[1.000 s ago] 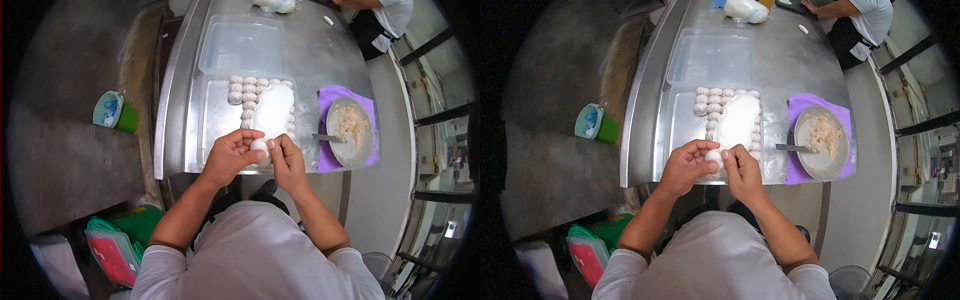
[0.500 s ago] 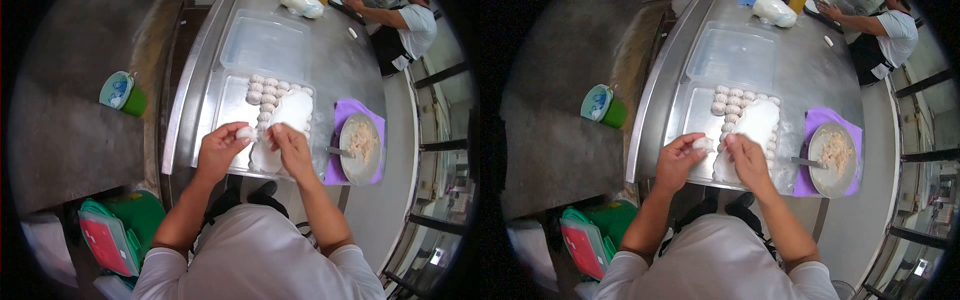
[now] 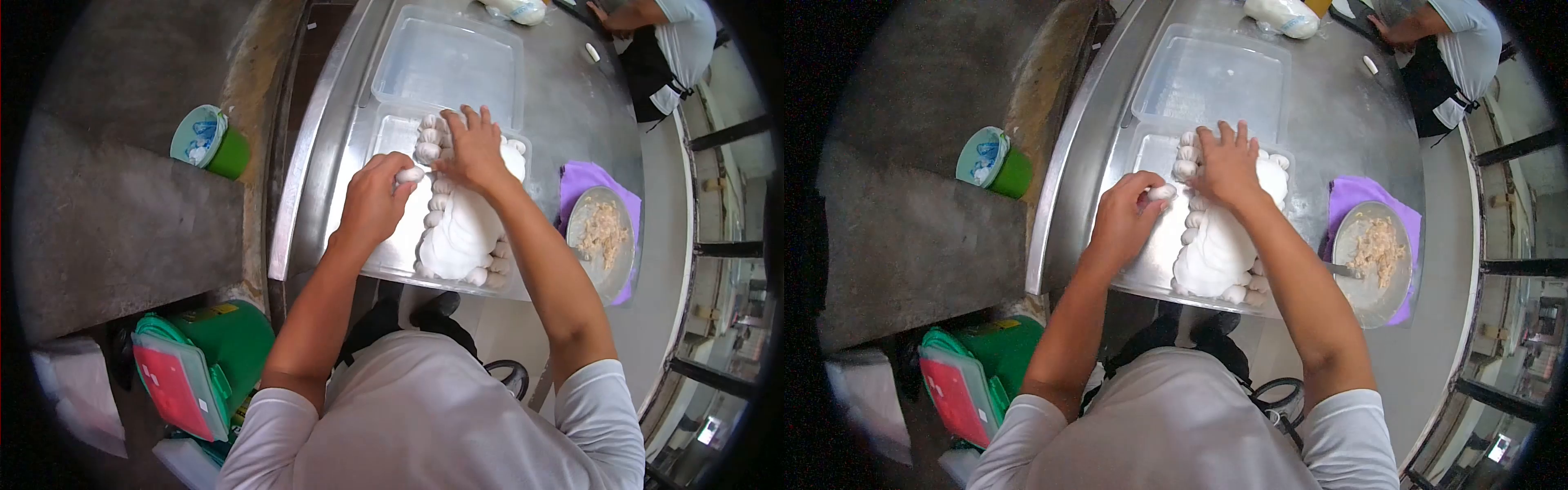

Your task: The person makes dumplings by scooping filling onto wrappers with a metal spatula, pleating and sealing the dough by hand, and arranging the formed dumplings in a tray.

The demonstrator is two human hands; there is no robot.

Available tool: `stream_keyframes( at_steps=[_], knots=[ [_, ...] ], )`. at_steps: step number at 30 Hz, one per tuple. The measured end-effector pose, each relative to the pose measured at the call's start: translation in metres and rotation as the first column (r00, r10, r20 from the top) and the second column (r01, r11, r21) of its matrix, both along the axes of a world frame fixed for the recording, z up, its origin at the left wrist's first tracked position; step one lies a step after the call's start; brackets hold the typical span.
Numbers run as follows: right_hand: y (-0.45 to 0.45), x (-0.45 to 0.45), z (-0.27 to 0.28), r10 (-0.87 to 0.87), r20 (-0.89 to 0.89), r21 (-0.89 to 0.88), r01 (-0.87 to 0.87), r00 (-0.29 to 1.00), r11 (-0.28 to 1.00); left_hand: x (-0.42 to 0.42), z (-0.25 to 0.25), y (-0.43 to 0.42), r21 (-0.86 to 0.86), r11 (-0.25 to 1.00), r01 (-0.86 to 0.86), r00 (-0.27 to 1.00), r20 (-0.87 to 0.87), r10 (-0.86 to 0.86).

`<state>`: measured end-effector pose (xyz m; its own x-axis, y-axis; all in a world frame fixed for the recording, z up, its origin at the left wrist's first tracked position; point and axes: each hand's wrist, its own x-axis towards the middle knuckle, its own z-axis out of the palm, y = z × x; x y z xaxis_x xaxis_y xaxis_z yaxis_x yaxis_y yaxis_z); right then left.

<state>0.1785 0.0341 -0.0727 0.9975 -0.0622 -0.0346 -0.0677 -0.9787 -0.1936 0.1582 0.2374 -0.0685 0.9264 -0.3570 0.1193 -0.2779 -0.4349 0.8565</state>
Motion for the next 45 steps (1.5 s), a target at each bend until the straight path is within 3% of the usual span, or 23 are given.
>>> stream_keyframes(
  at_steps=[1,12,15,17,18,21,23,24,27,29,30,31,32,34,36,38,40,44,45],
  knots=[
    [-0.007,-0.002,0.006,-0.017,-0.06,0.041,0.019,0.998,0.999,0.004,-0.006,-0.003,0.017,0.999,0.042,0.995,0.091,-0.043],
    [-0.024,-0.017,0.006,-0.101,-0.103,0.058,0.108,0.989,0.992,0.022,-0.039,-0.039,0.134,0.986,0.098,0.989,0.1,-0.112],
    [-0.038,-0.023,0.001,-0.115,0.003,0.118,0.114,0.993,0.986,0.014,-0.034,-0.04,0.158,0.986,0.059,0.989,0.124,-0.079],
    [-0.057,-0.024,-0.005,-0.005,0.267,0.143,-0.034,0.964,0.989,0.016,-0.035,-0.039,0.182,0.983,0.034,0.985,0.161,-0.064],
    [-0.056,-0.027,0.002,-0.008,0.266,0.141,-0.031,0.964,0.989,0.019,-0.039,-0.037,0.19,0.981,0.029,0.992,0.119,-0.052],
    [-0.059,-0.049,0.033,-0.093,0.136,0.278,0.052,0.986,0.959,0.024,-0.047,-0.039,0.186,0.982,0.033,0.996,0.07,-0.047],
    [-0.061,-0.058,0.04,-0.014,-0.063,0.34,0.035,0.998,0.94,0.028,-0.053,-0.041,0.161,0.986,0.033,0.996,0.081,-0.046],
    [-0.057,-0.063,0.038,-0.015,-0.066,0.339,0.037,0.998,0.94,0.027,-0.045,-0.038,0.16,0.987,0.034,0.996,0.079,-0.047],
    [-0.046,-0.079,0.036,0.078,-0.242,0.433,0.036,0.967,0.901,0.028,-0.026,-0.036,0.305,0.949,0.083,0.996,-0.048,-0.071],
    [-0.04,-0.084,0.035,0.084,-0.25,0.399,0.023,0.965,0.917,0.038,-0.051,-0.042,-0.078,0.995,-0.064,0.996,-0.067,0.059],
    [-0.037,-0.085,0.034,0.101,-0.259,0.366,0.001,0.96,0.931,0.041,-0.054,-0.046,-0.081,0.995,-0.064,0.996,-0.065,0.058],
    [-0.037,-0.087,0.022,0.131,-0.141,0.382,-0.068,0.981,0.922,0.046,-0.056,-0.05,-0.27,0.962,-0.047,0.962,-0.271,-0.029],
    [-0.035,-0.088,0.017,0.132,-0.137,0.381,-0.071,0.982,0.922,0.048,-0.058,-0.052,-0.448,0.892,-0.069,0.883,-0.443,-0.154],
    [-0.035,-0.089,0.016,0.135,-0.111,0.342,-0.09,0.985,0.935,0.052,-0.063,-0.051,-0.476,0.878,-0.053,0.848,-0.485,-0.212],
    [-0.036,-0.093,0.022,0.139,-0.116,0.347,-0.091,0.983,0.933,0.055,-0.061,-0.043,-0.609,0.788,-0.092,0.792,-0.524,-0.312],
    [-0.034,-0.093,0.024,0.155,-0.118,0.35,-0.105,0.981,0.931,0.05,-0.053,-0.045,-0.58,0.8,-0.153,0.807,-0.54,-0.237],
    [-0.035,-0.093,0.019,0.154,-0.085,0.346,-0.116,0.984,0.931,0.052,-0.055,-0.049,-0.669,0.737,-0.095,0.752,-0.533,-0.387],
    [-0.035,-0.093,0.016,0.12,-0.057,0.338,-0.093,0.991,0.937,0.055,-0.053,-0.041,-0.67,0.738,-0.085,0.759,-0.523,-0.387],
    [-0.034,-0.094,0.023,0.134,-0.076,0.342,-0.1,0.988,0.934,0.054,-0.049,-0.038,-0.611,0.782,-0.123,0.807,-0.52,-0.279]
  ],
)
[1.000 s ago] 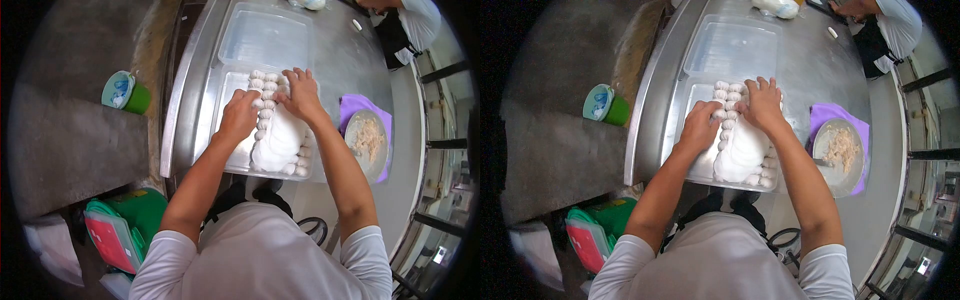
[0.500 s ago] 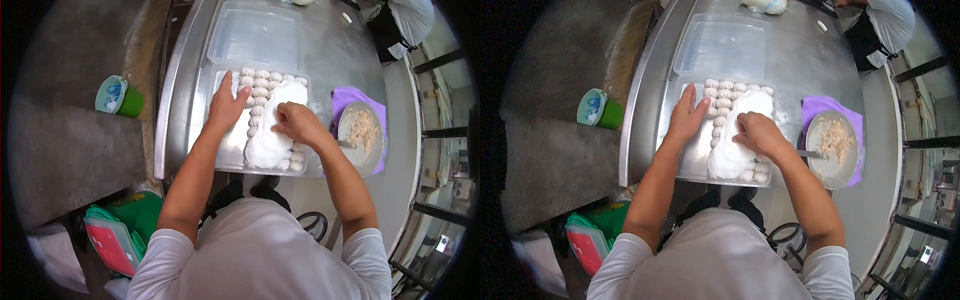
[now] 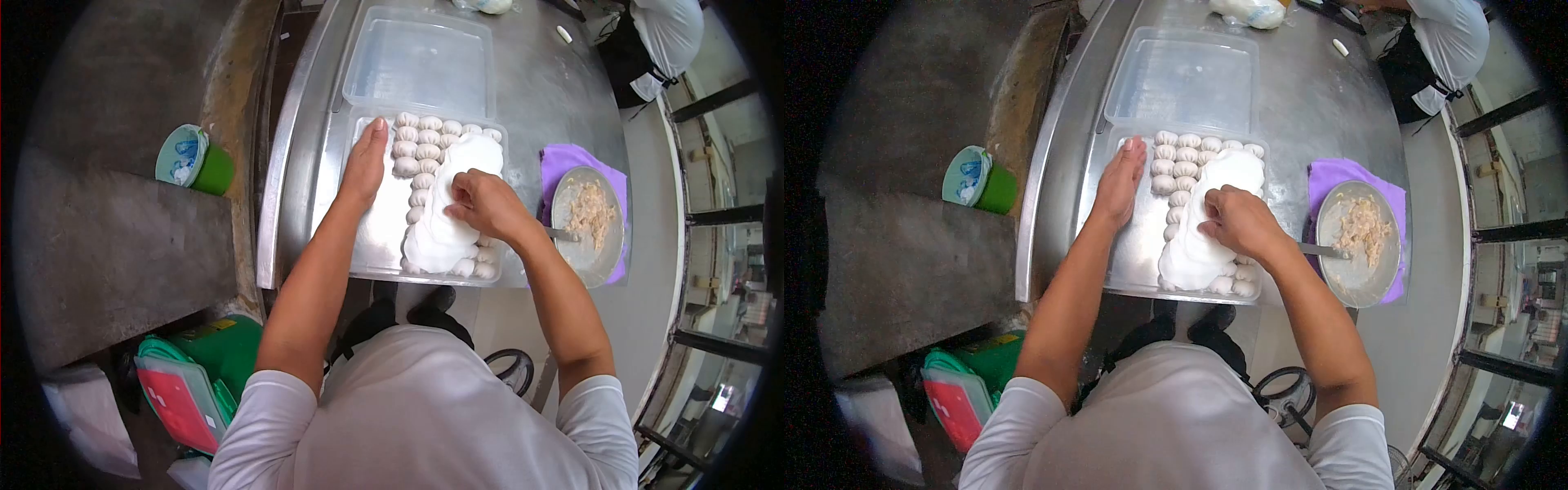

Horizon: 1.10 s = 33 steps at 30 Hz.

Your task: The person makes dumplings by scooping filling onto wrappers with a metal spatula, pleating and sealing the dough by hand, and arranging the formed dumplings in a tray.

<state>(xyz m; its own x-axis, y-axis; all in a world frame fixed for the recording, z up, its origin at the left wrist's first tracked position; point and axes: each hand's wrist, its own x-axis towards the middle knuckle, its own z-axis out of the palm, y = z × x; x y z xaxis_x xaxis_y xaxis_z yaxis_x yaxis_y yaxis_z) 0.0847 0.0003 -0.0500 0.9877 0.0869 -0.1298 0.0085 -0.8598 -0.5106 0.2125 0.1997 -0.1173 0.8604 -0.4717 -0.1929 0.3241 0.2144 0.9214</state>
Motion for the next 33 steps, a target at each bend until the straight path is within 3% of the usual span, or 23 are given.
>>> stream_keyframes(
  at_steps=[1,2,3,5,8,14,23,29,33],
  knots=[
    [0.001,-0.001,0.003,0.012,-0.021,0.002,-0.012,1.0,1.0,-0.002,0.003,0.002,0.081,0.993,-0.081,0.996,0.04,0.078],
    [0.001,-0.001,0.001,0.009,-0.022,0.002,-0.009,1.0,1.0,-0.009,0.006,-0.001,0.024,0.972,-0.234,0.972,-0.008,0.234],
    [0.002,-0.001,-0.003,0.0,-0.019,-0.003,-0.001,1.0,1.0,-0.014,0.006,0.001,0.024,0.973,-0.231,0.973,-0.009,0.232],
    [0.002,-0.001,-0.005,-0.009,-0.014,-0.008,0.009,1.0,1.0,-0.025,0.006,0.006,0.135,0.962,-0.238,0.963,0.16,0.216],
    [0.004,-0.001,-0.002,-0.031,-0.037,0.021,0.032,0.999,0.999,-0.042,0.0,0.009,0.093,0.968,-0.231,0.957,0.198,0.21],
    [0.005,-0.002,-0.007,-0.032,0.058,-0.07,0.036,0.998,0.997,-0.064,0.011,0.019,0.133,0.984,-0.12,0.986,0.136,0.101],
    [0.01,-0.004,0.001,0.004,0.02,-0.111,-0.001,1.0,0.994,-0.071,0.01,0.025,0.123,0.986,-0.111,0.989,0.111,0.098],
    [0.012,-0.008,-0.002,0.005,0.098,-0.134,0.008,0.995,0.991,-0.075,0.011,0.026,0.134,0.984,-0.114,0.987,0.126,0.097],
    [0.005,-0.006,-0.009,0.0,0.163,0.073,-0.012,0.987,0.997,-0.074,0.01,0.028,0.123,0.986,-0.115,0.985,0.142,0.097]
  ],
)
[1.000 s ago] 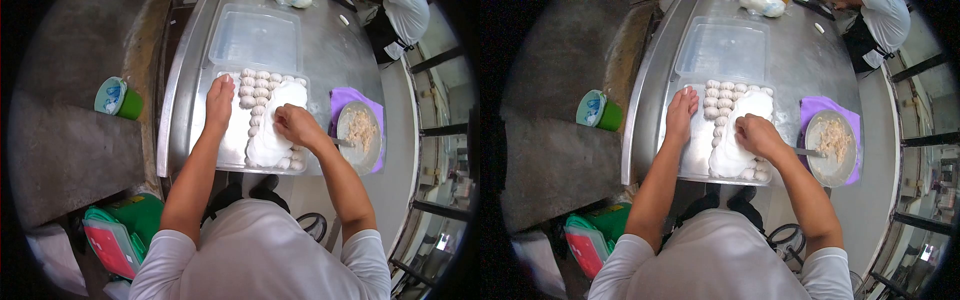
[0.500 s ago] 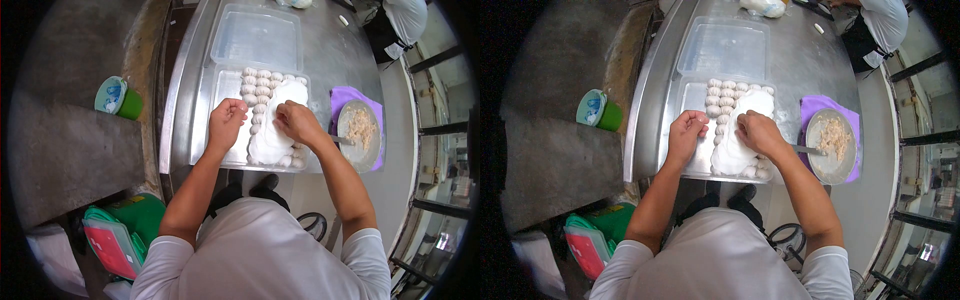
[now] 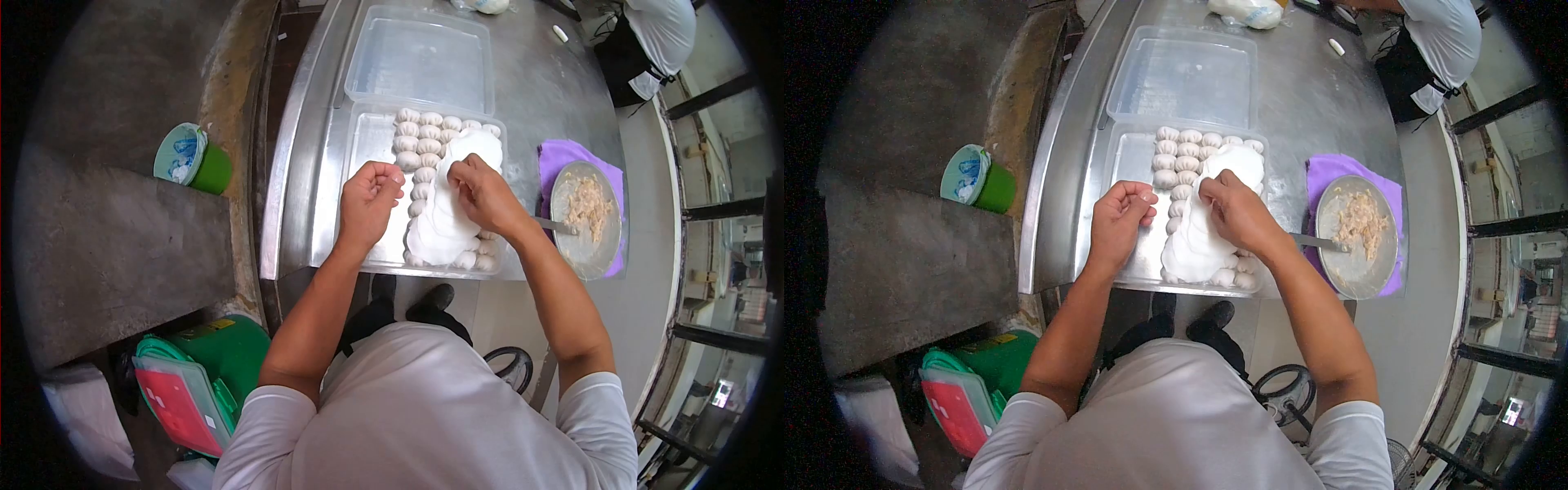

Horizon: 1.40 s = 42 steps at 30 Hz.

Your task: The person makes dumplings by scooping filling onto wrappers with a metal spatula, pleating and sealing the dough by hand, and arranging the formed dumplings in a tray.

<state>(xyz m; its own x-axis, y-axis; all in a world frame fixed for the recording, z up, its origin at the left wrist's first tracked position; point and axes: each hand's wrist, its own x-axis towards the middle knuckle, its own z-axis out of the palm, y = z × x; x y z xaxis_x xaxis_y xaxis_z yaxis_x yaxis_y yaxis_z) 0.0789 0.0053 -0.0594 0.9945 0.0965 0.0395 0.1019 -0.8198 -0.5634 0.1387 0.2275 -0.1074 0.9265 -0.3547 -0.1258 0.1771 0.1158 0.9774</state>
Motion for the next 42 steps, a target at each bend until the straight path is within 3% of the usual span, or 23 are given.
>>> stream_keyframes(
  at_steps=[1,5,10,11,13,17,20,22,26,28,30,32,34,36,39,42],
  knots=[
    [-0.002,0.0,-0.003,0.047,0.066,0.06,-0.051,0.997,0.997,0.0,0.0,0.001,0.0,1.0,0.0,1.0,0.001,0.0],
    [-0.006,0.004,-0.005,0.045,0.015,0.037,-0.045,0.999,0.998,-0.002,0.0,0.001,-0.007,1.0,0.0,1.0,-0.011,0.0],
    [-0.007,0.013,-0.001,-0.066,-0.19,-0.025,0.062,0.98,0.998,-0.002,0.002,0.0,-0.012,1.0,-0.002,1.0,-0.011,0.002],
    [-0.008,0.014,-0.001,-0.065,-0.189,-0.025,0.061,0.98,0.998,-0.003,0.002,0.0,-0.026,1.0,-0.003,1.0,-0.003,0.003],
    [-0.013,0.015,0.001,-0.078,-0.009,0.119,0.079,0.997,0.99,-0.002,0.005,0.002,-0.011,1.0,-0.003,1.0,0.002,0.003],
    [-0.022,0.015,-0.005,0.012,0.027,0.175,-0.017,1.0,0.984,-0.001,0.005,0.004,0.013,1.0,0.002,1.0,-0.01,-0.001],
    [-0.024,0.015,-0.003,0.045,-0.06,0.158,-0.035,0.997,0.987,-0.003,0.003,0.002,-0.007,1.0,0.003,0.999,-0.036,-0.003],
    [-0.015,0.015,0.011,-0.064,-0.136,0.09,0.077,0.989,0.993,-0.002,0.0,0.0,-0.014,1.0,0.013,0.999,-0.031,-0.014],
    [-0.027,0.023,-0.003,-0.219,-0.094,0.002,0.22,0.971,0.975,-0.001,0.004,-0.003,0.004,1.0,0.02,1.0,-0.02,-0.02],
    [-0.045,0.024,-0.003,-0.34,-0.209,0.215,0.382,0.917,0.899,-0.001,0.009,-0.001,0.007,1.0,0.018,1.0,-0.017,-0.018],
    [-0.069,0.026,-0.011,-0.327,-0.22,0.283,0.381,0.919,0.88,0.001,0.012,-0.002,0.006,1.0,0.021,1.0,-0.01,-0.021],
    [-0.085,0.021,-0.004,-0.386,-0.363,0.658,0.526,0.848,0.539,0.002,0.016,-0.005,0.007,0.999,0.034,0.999,-0.025,-0.034],
    [-0.096,0.015,0.009,-0.369,-0.381,0.709,0.524,0.848,0.472,0.003,0.023,-0.013,-0.001,0.998,0.056,0.998,-0.01,-0.056],
    [-0.102,0.007,0.019,-0.444,-0.372,0.835,0.503,0.815,0.224,0.004,0.031,-0.024,-0.034,0.991,0.13,0.991,-0.018,-0.13],
    [-0.114,-0.012,0.043,-0.359,-0.369,0.878,0.448,0.857,0.17,0.003,0.037,-0.056,-0.044,0.98,0.196,0.974,0.126,-0.189],
    [-0.107,-0.037,0.056,-0.185,-0.348,0.925,0.368,0.919,0.09,-0.006,0.068,-0.098,-0.158,0.949,0.272,0.961,0.1,-0.258]
  ],
)
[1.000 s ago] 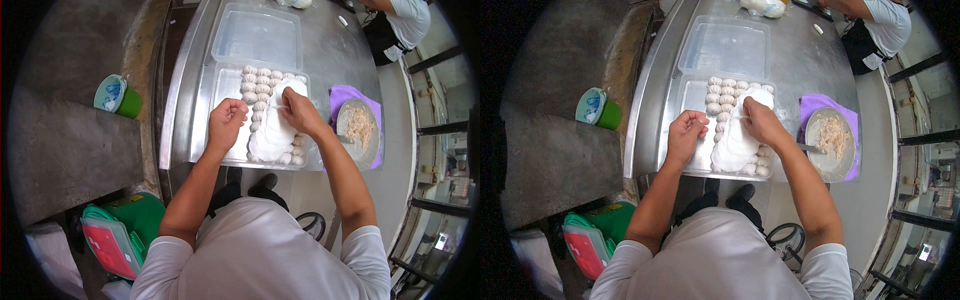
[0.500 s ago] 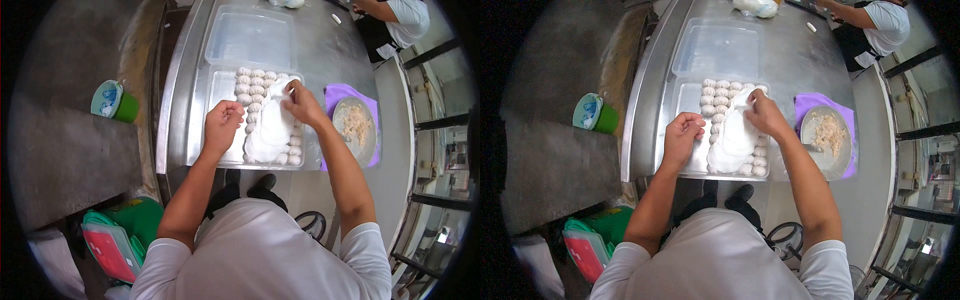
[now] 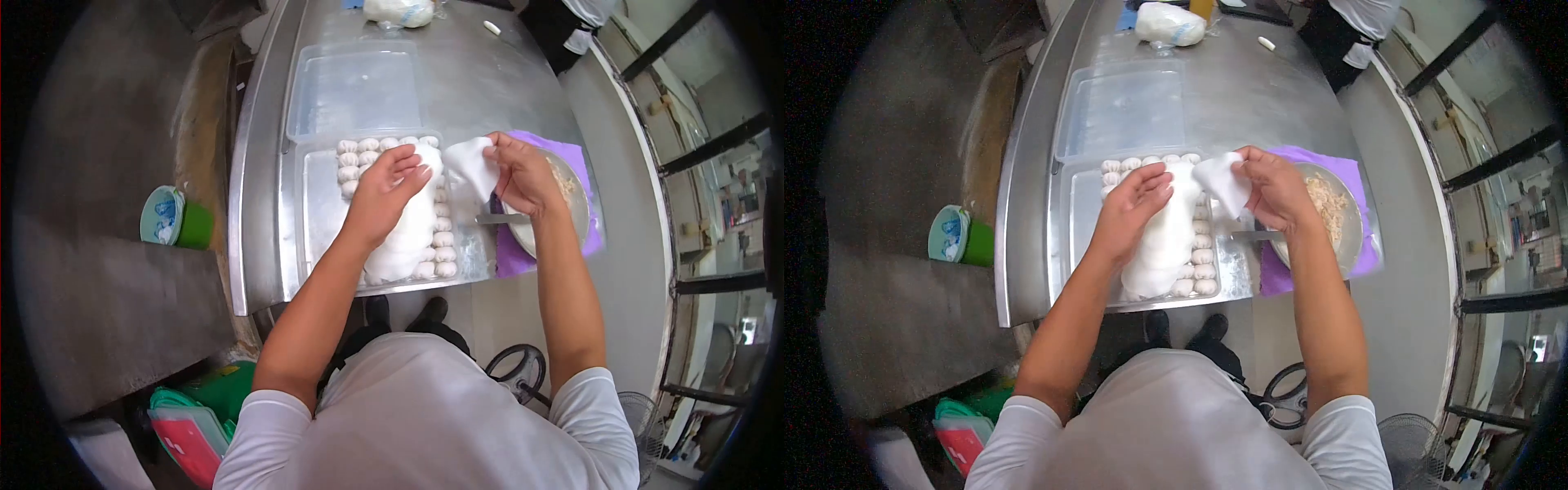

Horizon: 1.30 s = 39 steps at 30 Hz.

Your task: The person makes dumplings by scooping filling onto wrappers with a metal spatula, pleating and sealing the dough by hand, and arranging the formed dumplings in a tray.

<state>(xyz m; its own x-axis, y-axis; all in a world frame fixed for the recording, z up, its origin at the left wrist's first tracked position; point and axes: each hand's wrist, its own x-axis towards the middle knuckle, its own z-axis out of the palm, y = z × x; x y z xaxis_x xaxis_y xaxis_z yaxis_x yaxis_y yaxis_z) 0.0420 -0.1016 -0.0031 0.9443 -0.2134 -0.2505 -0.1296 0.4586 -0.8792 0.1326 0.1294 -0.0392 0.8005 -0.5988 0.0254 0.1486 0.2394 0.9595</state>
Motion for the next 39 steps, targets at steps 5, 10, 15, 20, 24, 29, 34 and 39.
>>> stream_keyframes(
  at_steps=[5,10,15,20,24,29,34,39],
  knots=[
    [0.004,-0.05,0.001,-0.033,0.04,0.144,0.027,0.999,0.989,-0.014,0.012,-0.047,-0.145,0.914,0.378,0.874,-0.27,-0.405],
    [0.005,-0.111,-0.02,-0.185,0.04,0.407,0.153,0.982,0.9,-0.065,0.027,-0.091,0.358,0.911,0.204,0.727,0.568,-0.386],
    [0.003,-0.169,-0.042,-0.296,-0.001,0.642,0.228,0.955,0.732,-0.111,0.057,-0.113,0.55,0.758,0.351,0.494,0.578,-0.649],
    [-0.027,-0.239,-0.058,-0.466,-0.05,0.706,0.361,0.884,0.609,-0.101,0.001,-0.126,0.865,0.46,-0.202,0.233,0.498,-0.835],
    [-0.053,-0.286,-0.092,-0.505,-0.224,0.612,0.523,0.834,0.594,-0.112,0.005,-0.141,0.897,0.429,-0.103,0.27,0.44,-0.856],
    [-0.059,-0.299,-0.102,-0.598,-0.266,0.606,0.613,0.756,0.507,-0.104,0.036,-0.175,0.898,0.434,-0.072,0.268,0.437,-0.859],
    [-0.07,-0.301,-0.113,-0.6,-0.219,0.624,0.583,0.769,0.52,-0.11,0.006,-0.21,0.9,0.432,-0.055,0.222,0.433,-0.874],
    [-0.079,-0.308,-0.111,-0.571,-0.245,0.663,0.565,0.783,0.49,-0.108,0.008,-0.206,0.899,0.438,0.014,0.314,0.412,-0.855]
  ],
)
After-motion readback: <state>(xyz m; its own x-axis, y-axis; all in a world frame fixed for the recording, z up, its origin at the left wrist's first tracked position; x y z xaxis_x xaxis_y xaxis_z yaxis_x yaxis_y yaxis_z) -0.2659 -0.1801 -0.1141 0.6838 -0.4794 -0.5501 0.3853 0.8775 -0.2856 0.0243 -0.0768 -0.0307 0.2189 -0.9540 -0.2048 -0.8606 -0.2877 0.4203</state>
